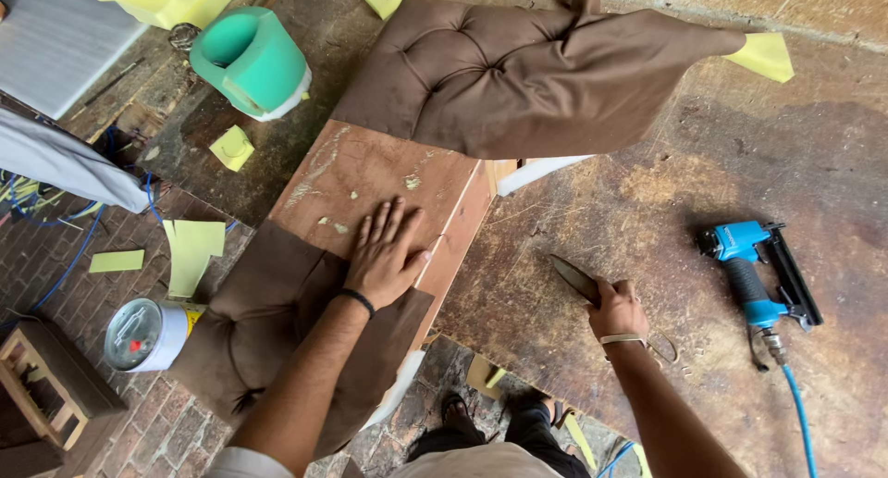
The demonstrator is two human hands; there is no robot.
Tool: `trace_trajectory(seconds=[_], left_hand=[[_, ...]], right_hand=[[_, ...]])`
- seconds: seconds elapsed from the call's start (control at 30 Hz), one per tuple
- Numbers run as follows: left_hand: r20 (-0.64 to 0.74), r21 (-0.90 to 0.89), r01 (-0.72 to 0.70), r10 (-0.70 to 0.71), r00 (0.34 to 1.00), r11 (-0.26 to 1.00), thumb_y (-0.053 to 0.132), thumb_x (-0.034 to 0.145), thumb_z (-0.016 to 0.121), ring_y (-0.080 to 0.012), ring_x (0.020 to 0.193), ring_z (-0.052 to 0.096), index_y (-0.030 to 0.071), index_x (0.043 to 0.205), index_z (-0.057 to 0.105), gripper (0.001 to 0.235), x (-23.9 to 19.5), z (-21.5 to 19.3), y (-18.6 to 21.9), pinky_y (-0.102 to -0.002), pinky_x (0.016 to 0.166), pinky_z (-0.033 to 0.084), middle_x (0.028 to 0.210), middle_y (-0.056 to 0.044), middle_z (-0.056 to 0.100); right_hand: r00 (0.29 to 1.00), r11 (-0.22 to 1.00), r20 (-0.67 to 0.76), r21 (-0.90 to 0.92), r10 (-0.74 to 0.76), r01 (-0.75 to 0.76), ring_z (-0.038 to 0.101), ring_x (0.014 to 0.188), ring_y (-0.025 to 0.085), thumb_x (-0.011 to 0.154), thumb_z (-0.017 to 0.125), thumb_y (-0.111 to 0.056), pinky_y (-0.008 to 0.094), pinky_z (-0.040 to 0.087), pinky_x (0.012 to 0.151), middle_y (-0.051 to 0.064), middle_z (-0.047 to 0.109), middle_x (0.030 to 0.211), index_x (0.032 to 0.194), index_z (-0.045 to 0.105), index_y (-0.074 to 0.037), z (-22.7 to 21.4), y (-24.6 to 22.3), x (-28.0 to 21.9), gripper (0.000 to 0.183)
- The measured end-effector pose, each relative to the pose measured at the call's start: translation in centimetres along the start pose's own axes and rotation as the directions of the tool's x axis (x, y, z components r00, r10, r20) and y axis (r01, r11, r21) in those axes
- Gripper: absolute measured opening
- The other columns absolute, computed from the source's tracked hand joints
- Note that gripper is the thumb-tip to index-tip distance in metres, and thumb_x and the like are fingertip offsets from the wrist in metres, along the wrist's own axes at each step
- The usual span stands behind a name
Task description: The person staples brown fabric onto a wooden furniture frame using a pneumatic staple gun, smooths the fabric, applies adhesive with a spray gun, and trims yellow foam padding with scissors. The person repeatedly adjusts and secures the fabric around the frame edges.
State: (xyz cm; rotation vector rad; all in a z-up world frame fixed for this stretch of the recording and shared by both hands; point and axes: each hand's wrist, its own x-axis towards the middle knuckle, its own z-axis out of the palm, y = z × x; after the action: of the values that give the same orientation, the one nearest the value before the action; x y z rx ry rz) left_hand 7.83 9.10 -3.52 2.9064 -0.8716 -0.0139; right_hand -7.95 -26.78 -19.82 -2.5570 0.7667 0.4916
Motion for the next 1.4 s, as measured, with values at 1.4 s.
trace_trajectory(seconds=[1.4], left_hand=[[-0.310,-0.212,-0.286,0.213,0.926,0.934,0.012,0.073,0.071,-0.0376,0.131,0.048,0.007,0.122,0.059,0.051,18.5,0.5,5.0,-0.054,0.120,0.033,0.132,-0.019,0.051]], right_hand=[[0.422,0.790,-0.756,-0.200,-0.500,0.579,0.061,0.103,0.023,0.083,0.090,-0.029,0.036,0.051,0.085,0.008,0.063,0.121,0.110,0.070,-0.012,-7.0,-18.1,12.8,0.037]])
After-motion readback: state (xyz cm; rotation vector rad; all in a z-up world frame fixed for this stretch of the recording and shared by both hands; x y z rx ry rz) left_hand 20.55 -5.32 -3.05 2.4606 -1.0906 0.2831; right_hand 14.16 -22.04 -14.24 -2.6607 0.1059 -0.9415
